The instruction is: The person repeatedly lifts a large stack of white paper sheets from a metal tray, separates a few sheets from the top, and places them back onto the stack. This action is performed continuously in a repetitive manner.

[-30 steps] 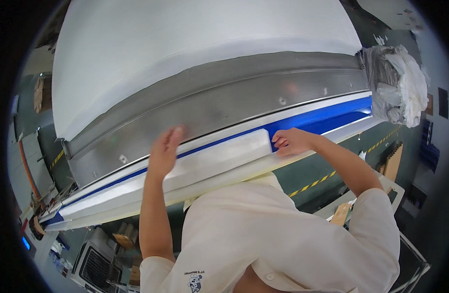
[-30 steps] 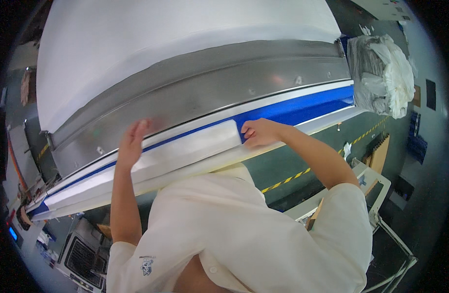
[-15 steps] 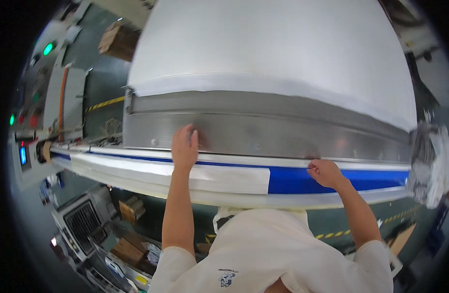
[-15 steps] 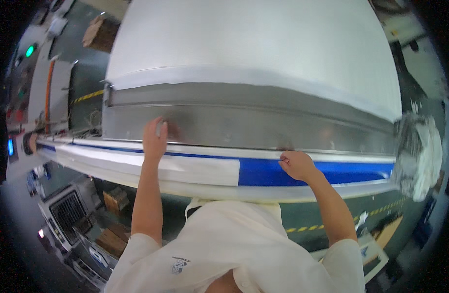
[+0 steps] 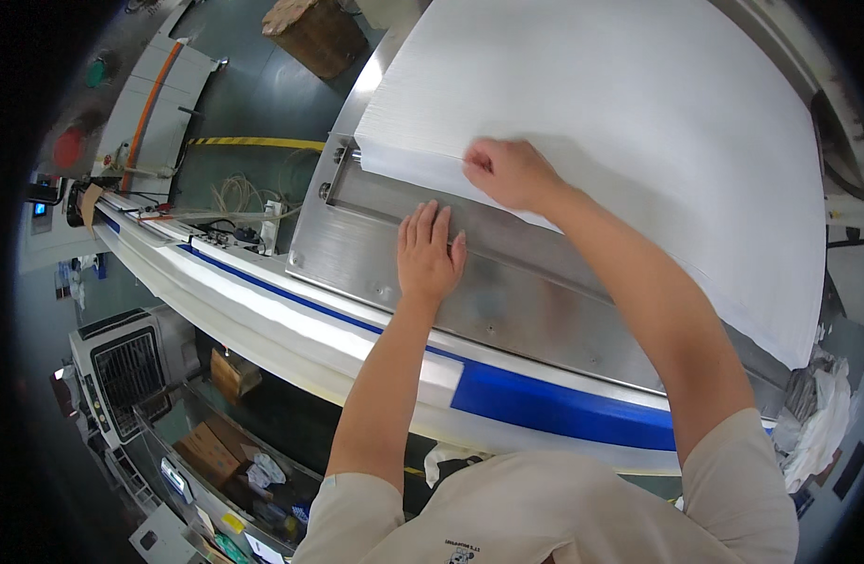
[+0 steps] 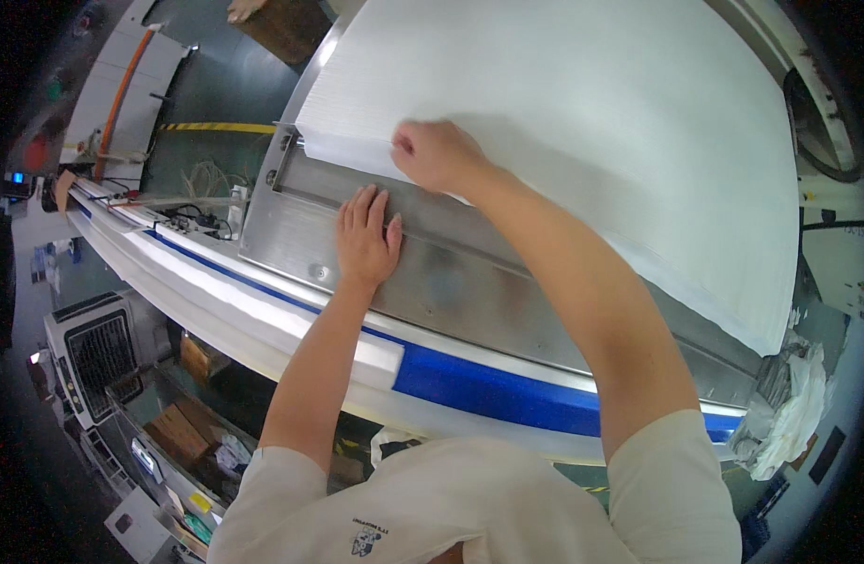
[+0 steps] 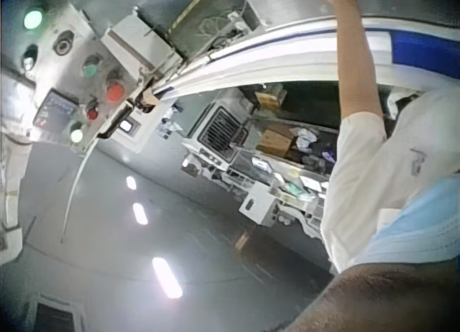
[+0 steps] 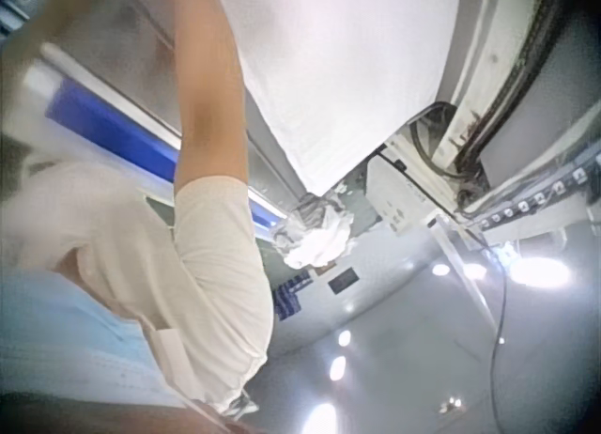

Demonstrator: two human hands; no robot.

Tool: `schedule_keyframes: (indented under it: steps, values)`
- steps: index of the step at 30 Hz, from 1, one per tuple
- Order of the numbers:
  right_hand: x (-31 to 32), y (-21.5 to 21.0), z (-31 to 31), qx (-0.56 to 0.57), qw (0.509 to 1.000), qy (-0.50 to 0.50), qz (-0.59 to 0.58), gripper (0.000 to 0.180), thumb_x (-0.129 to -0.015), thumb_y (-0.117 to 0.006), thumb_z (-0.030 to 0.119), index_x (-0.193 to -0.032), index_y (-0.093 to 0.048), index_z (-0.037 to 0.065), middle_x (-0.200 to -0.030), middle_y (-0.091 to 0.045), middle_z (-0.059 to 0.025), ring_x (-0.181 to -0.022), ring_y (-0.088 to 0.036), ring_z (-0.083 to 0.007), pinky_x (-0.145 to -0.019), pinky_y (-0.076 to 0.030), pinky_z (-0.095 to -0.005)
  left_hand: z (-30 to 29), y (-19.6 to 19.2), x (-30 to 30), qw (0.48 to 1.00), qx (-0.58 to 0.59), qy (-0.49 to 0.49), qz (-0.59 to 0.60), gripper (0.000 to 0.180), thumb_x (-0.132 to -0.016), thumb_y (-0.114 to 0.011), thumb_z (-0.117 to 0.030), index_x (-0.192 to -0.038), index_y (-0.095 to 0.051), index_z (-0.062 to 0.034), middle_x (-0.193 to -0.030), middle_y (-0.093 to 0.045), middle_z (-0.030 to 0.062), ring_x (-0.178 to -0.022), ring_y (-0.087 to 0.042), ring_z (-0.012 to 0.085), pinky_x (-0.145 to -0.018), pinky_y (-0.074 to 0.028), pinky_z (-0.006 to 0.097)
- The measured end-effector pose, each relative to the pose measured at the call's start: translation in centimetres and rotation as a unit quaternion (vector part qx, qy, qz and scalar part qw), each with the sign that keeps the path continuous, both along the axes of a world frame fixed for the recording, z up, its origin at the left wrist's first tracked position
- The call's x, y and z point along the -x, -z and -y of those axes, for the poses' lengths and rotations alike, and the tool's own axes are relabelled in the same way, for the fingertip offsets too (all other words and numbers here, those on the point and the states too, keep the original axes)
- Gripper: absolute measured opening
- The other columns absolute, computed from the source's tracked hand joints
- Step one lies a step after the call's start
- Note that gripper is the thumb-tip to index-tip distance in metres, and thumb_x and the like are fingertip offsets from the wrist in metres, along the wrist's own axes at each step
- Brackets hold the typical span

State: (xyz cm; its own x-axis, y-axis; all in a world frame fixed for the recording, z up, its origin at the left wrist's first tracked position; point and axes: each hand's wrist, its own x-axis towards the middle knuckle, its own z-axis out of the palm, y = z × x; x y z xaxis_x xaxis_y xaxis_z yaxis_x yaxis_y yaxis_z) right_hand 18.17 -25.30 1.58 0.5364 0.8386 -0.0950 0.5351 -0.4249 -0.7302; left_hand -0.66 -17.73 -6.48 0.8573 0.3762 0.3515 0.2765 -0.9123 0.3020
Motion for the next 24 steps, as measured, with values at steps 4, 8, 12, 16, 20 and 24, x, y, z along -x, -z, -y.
schedule_keyframes:
  steps: [4,8,12,16,20,24]
  values:
    - [-2.2,1.0,-7.4,-0.029,1.0,-0.008,0.009,0.019,-0.078,-0.058,0.027,-0.085,-0.064,0.011,-0.082,-0.067,-0.0083,-0.079,-0.063,-0.0279,-0.072,-0.05,-0.0391,-0.1,-0.6,-0.3,1.0,0.02,0.001,-0.015,0.039,-0.085,-0.054,-0.026,-0.118,-0.053,-0.0051,-0.125,-0.05,0.0167,-0.119,-0.045,0.0353,-0.102,-0.031,0.048]
    - [-2.4,1.1,-10.9,0.035,0.999,-0.025,0.03,0.019,-0.077,-0.059,0.028,-0.085,-0.066,0.013,-0.083,-0.068,-0.0072,-0.082,-0.064,-0.0265,-0.075,-0.05,-0.0382,-0.5,-0.3,0.0,0.999,0.037,-0.004,-0.014,0.04,-0.085,-0.054,-0.025,-0.119,-0.052,-0.0053,-0.126,-0.049,0.0162,-0.119,-0.044,0.0348,-0.103,-0.031,0.048]
    - [-2.8,1.5,-11.5,0.034,0.998,0.0,0.049,0.018,-0.076,-0.059,0.027,-0.083,-0.067,0.013,-0.084,-0.068,-0.0062,-0.082,-0.064,-0.0254,-0.074,-0.05,-0.0384,-0.5,-0.6,-0.1,0.999,0.047,-0.006,-0.027,0.041,-0.084,-0.055,-0.024,-0.12,-0.051,-0.0054,-0.127,-0.048,0.0157,-0.12,-0.043,0.0345,-0.103,-0.03,0.048]
    - [-2.7,1.8,-11.2,0.021,0.997,0.026,0.062,0.015,-0.075,-0.059,0.027,-0.08,-0.067,0.015,-0.081,-0.068,-0.0056,-0.08,-0.064,-0.0257,-0.073,-0.051,-0.0385,-0.7,-0.7,-0.3,0.997,0.074,0.007,-0.015,0.041,-0.083,-0.056,-0.022,-0.121,-0.051,-0.0056,-0.127,-0.048,0.016,-0.119,-0.043,0.0345,-0.101,-0.031,0.048]
    - [-2.8,2.3,-11.0,-0.004,0.996,0.053,0.078,0.014,-0.074,-0.058,0.028,-0.078,-0.067,0.017,-0.076,-0.067,-0.0048,-0.077,-0.064,-0.0271,-0.072,-0.051,-0.039,-4.4,-1.2,-1.8,0.997,0.037,-0.039,0.057,0.044,-0.082,-0.056,-0.019,-0.124,-0.05,-0.0055,-0.127,-0.049,0.0164,-0.116,-0.046,0.0337,-0.096,-0.034,0.046]
    - [-2.7,3.3,-11.2,-0.028,0.99,0.057,0.127,0.015,-0.074,-0.058,0.03,-0.077,-0.067,0.018,-0.075,-0.067,-0.0047,-0.075,-0.064,-0.0277,-0.07,-0.051,-0.0401,-10.5,-2.4,-5.1,0.986,-0.111,-0.053,0.114,0.045,-0.081,-0.056,-0.018,-0.124,-0.051,-0.0074,-0.128,-0.049,0.0144,-0.113,-0.048,0.0326,-0.094,-0.035,0.045]
